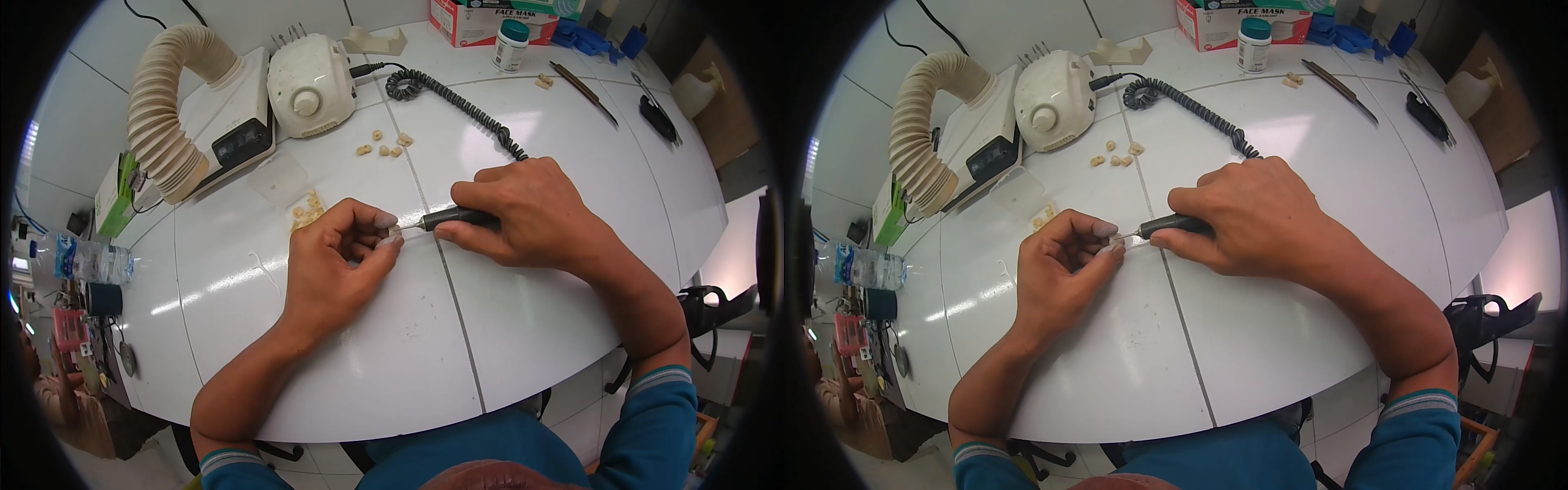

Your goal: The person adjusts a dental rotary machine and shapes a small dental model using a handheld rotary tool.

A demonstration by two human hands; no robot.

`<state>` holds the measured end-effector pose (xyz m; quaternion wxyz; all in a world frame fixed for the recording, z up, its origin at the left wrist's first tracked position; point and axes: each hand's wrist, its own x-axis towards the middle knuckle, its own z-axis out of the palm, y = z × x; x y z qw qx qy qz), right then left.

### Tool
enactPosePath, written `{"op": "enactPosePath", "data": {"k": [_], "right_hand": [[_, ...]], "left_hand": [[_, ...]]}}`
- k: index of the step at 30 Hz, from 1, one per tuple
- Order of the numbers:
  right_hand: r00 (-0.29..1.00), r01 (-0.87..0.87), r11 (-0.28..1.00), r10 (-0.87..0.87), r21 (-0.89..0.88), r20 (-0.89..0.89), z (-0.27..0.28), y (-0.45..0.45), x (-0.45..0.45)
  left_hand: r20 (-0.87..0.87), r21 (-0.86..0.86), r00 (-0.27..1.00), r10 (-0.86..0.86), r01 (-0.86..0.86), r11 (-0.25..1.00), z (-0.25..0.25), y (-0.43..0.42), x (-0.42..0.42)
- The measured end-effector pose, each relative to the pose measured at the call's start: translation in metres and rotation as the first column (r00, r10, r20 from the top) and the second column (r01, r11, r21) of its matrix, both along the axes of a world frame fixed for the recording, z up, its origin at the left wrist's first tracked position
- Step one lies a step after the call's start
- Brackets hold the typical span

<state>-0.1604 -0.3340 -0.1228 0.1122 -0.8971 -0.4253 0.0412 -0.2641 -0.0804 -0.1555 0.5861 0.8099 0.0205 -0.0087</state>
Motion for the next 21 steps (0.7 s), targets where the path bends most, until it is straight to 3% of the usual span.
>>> {"op": "enactPosePath", "data": {"k": [21], "right_hand": [[1.000,0.000,0.999,0.000,-0.032,-0.002,0.0046,-0.0004,-0.0002]], "left_hand": [[-0.002,0.007,1.000,0.002,-0.002,1.000,0.0019,-0.0007,0.0002]]}}
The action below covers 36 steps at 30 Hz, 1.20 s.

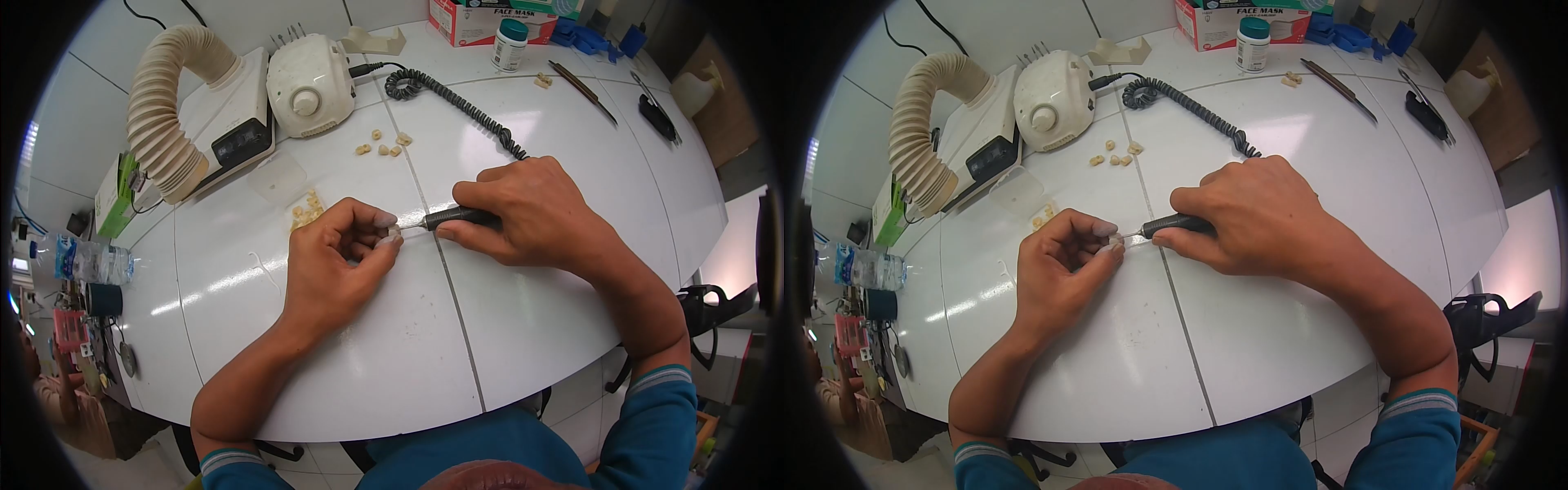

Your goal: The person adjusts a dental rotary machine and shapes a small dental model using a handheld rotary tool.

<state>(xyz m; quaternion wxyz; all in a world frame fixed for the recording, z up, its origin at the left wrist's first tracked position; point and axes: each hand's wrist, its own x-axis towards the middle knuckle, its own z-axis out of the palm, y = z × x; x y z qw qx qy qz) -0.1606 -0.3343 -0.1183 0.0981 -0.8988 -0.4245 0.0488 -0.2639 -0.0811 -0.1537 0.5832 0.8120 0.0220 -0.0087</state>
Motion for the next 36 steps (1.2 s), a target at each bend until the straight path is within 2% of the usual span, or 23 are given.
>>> {"op": "enactPosePath", "data": {"k": [4,16,36], "right_hand": [[1.000,0.002,0.999,-0.002,0.049,0.003,-0.0035,0.0005,-0.0015],[0.999,0.016,1.000,-0.016,-0.021,-0.031,0.0017,0.0004,0.0000],[1.000,0.005,1.000,-0.005,0.016,-0.001,-0.0023,-0.0012,-0.0005]], "left_hand": [[0.009,0.005,1.000,0.001,-0.001,1.000,-0.0019,0.0006,0.0005],[0.004,-0.002,1.000,-0.011,0.011,1.000,-0.0032,0.0025,0.0003],[-0.009,-0.017,0.999,-0.043,0.043,0.999,-0.0021,0.0047,0.0009]]}}
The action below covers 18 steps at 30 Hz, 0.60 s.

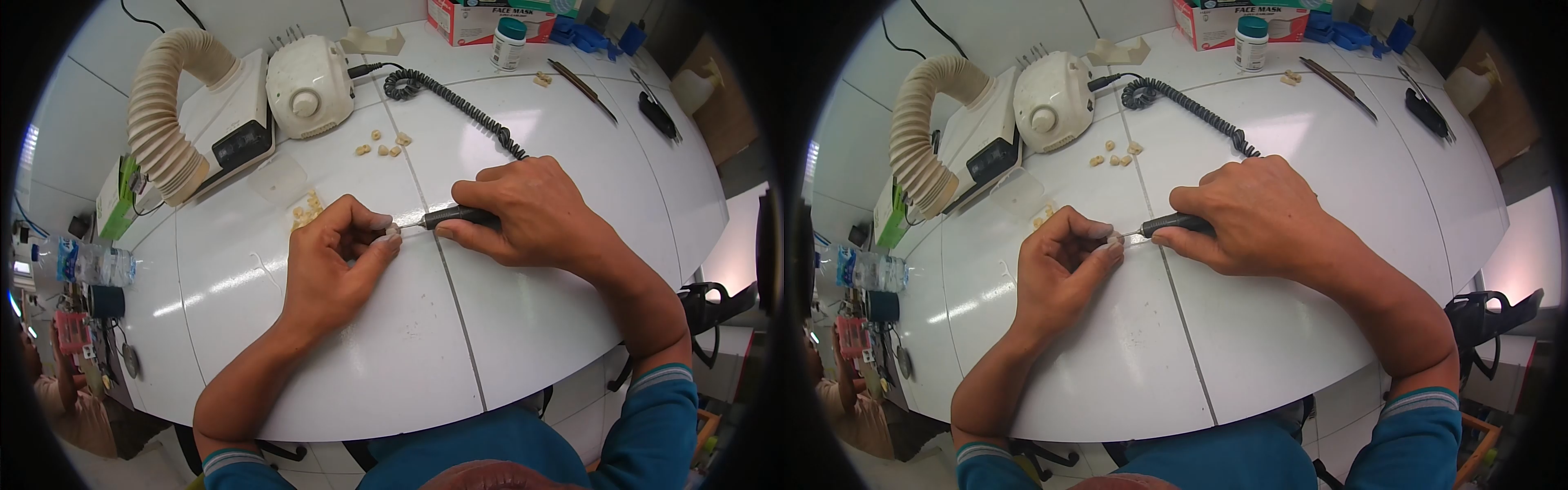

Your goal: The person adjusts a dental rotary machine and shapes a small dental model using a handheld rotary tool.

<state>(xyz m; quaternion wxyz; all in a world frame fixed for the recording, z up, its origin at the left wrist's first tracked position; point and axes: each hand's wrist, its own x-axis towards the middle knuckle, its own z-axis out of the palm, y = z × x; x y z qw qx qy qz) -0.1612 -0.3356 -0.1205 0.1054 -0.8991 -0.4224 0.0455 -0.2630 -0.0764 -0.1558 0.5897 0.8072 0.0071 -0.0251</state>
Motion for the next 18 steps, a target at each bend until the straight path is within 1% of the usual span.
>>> {"op": "enactPosePath", "data": {"k": [7,18], "right_hand": [[1.000,-0.001,1.000,0.001,0.018,-0.006,-0.0013,-0.0004,-0.0002],[1.000,0.002,1.000,-0.002,0.000,-0.015,0.0001,0.0000,-0.0003]], "left_hand": [[-0.005,-0.019,1.000,-0.010,0.010,1.000,-0.0004,0.0009,-0.0010],[0.010,-0.040,1.000,-0.005,0.006,0.999,-0.0009,0.0000,-0.0020]]}}
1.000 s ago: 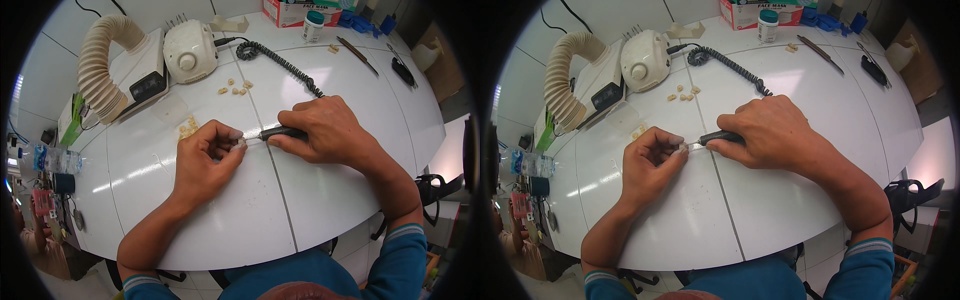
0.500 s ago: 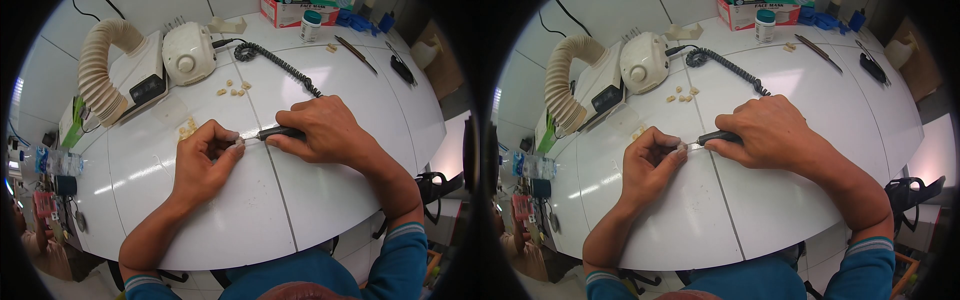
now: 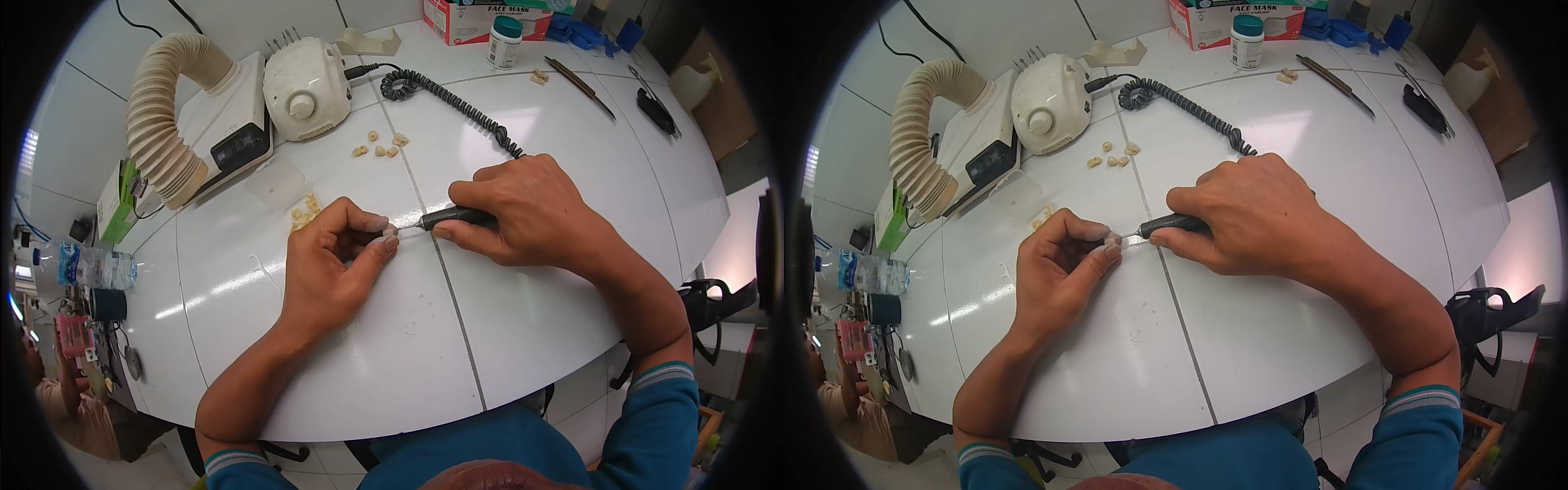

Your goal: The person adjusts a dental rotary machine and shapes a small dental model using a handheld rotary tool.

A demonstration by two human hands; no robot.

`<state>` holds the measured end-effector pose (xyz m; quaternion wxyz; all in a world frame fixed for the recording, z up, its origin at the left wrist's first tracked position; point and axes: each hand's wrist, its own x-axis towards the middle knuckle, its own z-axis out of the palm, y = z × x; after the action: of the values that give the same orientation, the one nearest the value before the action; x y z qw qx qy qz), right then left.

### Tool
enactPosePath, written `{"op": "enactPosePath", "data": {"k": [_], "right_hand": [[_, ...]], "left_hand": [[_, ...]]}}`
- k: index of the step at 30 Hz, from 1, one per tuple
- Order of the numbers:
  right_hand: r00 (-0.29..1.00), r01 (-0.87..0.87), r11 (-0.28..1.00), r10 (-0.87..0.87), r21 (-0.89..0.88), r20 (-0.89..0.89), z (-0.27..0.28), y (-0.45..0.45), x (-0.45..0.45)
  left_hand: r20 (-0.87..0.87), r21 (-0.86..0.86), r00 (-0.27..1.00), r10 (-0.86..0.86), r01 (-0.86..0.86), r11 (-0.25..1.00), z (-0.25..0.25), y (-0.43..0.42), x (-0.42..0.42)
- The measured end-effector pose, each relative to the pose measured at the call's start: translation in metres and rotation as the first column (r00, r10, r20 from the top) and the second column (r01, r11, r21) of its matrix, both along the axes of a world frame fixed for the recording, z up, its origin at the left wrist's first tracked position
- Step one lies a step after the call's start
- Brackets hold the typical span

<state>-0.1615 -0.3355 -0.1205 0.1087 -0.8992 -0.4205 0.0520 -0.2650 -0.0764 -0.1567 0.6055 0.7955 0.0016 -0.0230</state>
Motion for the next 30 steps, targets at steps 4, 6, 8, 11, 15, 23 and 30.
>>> {"op": "enactPosePath", "data": {"k": [4,6,8,11,15,23,30], "right_hand": [[1.000,0.006,1.000,-0.007,-0.010,-0.008,0.0003,0.0002,-0.0002],[1.000,0.007,1.000,-0.007,-0.008,-0.010,0.0004,0.0003,-0.0004],[1.000,0.011,1.000,-0.011,-0.009,-0.008,0.0003,0.0004,-0.0006],[1.000,0.011,1.000,-0.011,-0.008,0.010,-0.0009,0.0003,-0.0003],[1.000,0.006,1.000,-0.005,-0.012,0.027,-0.0002,0.0003,-0.0004],[0.999,0.033,0.998,-0.033,0.054,0.001,-0.0032,0.0004,0.0002],[1.000,0.017,0.997,-0.015,0.080,-0.024,-0.0012,0.0015,0.0014]], "left_hand": [[0.001,0.009,1.000,0.002,-0.002,1.000,-0.0003,0.0000,0.0002],[-0.011,0.018,1.000,0.012,-0.012,1.000,-0.0001,0.0001,0.0006],[-0.016,0.023,1.000,0.015,-0.014,1.000,0.0003,0.0001,0.0007],[-0.010,0.023,1.000,0.008,-0.008,1.000,-0.0001,0.0000,0.0008],[-0.010,0.018,1.000,0.007,-0.007,1.000,-0.0002,-0.0004,0.0005],[-0.007,-0.047,1.000,0.021,-0.022,0.999,-0.0011,-0.0016,0.0012],[-0.005,-0.113,1.000,0.006,-0.006,0.994,-0.0004,0.0017,0.0041]]}}
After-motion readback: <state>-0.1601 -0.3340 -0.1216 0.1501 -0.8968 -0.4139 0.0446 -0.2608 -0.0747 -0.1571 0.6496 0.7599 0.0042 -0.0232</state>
